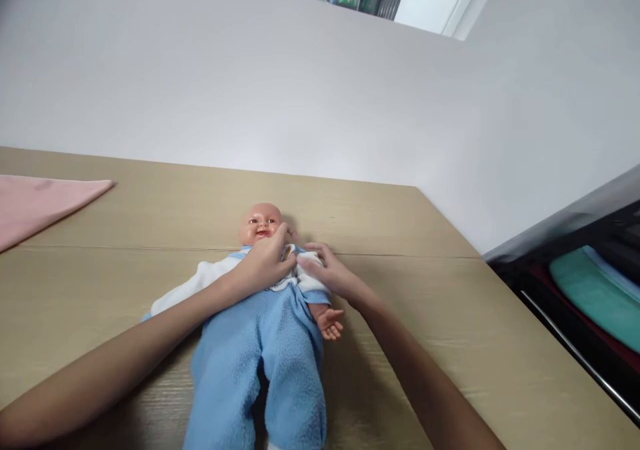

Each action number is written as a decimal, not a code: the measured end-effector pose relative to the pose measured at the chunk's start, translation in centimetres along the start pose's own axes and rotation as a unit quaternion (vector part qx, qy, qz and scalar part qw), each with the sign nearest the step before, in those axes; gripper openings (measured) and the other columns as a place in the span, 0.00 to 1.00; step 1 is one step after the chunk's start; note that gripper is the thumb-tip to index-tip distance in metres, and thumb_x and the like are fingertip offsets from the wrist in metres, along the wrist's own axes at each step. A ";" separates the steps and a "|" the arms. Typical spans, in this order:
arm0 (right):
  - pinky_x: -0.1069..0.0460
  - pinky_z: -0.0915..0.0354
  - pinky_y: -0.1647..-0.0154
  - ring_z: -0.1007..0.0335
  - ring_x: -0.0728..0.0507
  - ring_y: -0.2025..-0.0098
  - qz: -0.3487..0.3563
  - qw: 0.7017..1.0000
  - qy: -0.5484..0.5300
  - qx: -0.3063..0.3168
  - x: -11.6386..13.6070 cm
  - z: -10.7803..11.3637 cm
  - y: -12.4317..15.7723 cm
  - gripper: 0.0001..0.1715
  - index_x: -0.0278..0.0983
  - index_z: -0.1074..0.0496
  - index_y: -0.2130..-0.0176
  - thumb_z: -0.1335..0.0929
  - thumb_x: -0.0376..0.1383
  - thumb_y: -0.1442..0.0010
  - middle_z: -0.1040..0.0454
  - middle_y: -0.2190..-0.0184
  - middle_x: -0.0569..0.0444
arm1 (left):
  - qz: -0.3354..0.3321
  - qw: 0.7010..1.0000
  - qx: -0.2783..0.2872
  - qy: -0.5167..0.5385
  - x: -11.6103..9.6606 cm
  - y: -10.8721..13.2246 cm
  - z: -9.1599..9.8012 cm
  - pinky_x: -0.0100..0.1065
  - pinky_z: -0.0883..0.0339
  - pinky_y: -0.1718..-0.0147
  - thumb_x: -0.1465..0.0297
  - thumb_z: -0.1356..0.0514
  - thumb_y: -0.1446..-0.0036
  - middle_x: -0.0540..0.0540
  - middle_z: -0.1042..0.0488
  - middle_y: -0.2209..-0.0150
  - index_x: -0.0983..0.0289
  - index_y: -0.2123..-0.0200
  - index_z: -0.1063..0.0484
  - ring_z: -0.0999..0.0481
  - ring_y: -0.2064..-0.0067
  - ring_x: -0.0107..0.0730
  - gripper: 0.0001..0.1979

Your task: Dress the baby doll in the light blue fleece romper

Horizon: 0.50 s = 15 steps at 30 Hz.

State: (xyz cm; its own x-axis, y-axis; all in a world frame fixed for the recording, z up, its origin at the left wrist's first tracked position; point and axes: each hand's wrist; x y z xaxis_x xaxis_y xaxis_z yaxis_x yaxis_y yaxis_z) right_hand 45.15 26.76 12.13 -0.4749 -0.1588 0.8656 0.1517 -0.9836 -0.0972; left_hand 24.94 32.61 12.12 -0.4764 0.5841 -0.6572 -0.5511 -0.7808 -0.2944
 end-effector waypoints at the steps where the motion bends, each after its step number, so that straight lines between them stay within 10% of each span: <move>1: 0.47 0.21 0.54 0.17 0.40 0.51 -0.014 0.999 -0.001 0.051 0.1 1.0 1.0 0.28 0.42 0.28 0.36 0.27 0.47 0.31 0.16 0.49 0.48 | -0.003 1.000 -0.003 -0.007 0.1 0.0 -0.1 0.36 0.42 0.69 0.75 0.42 0.38 0.49 0.26 0.70 0.60 0.48 0.35 0.22 0.68 0.42 0.15; 7: 0.51 0.37 0.71 0.23 0.41 0.70 0.026 0.942 0.320 0.098 1.2 6.9 3.8 0.29 0.46 0.22 0.43 0.25 0.33 0.43 0.16 0.65 0.56 | -0.015 0.998 -0.003 -0.059 -0.2 0.3 -0.5 0.38 0.43 0.69 0.79 0.44 0.40 0.49 0.25 0.71 0.59 0.52 0.34 0.21 0.67 0.43 0.14; 15: 0.47 0.34 0.61 0.17 0.34 0.57 0.022 0.917 0.389 0.080 0.1 6.0 3.5 0.21 0.42 0.26 0.40 0.31 0.42 0.31 0.14 0.53 0.47 | -0.015 0.999 0.020 -0.043 -0.3 0.7 0.4 0.37 0.38 0.67 0.73 0.42 0.33 0.51 0.22 0.68 0.60 0.49 0.34 0.19 0.64 0.44 0.10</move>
State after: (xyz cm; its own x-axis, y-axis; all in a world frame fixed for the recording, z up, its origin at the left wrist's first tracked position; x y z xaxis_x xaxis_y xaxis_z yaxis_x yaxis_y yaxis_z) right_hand 50.87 23.80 14.78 -0.9309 -0.2719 0.2441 0.2814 -0.9596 0.0044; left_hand 24.47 32.01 12.37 -0.5149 0.6252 -0.5865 -0.5915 -0.7543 -0.2847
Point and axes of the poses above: each hand's wrist, its own y-axis away from the middle knuckle, its own z-axis out of the back of the hand, x = y × z
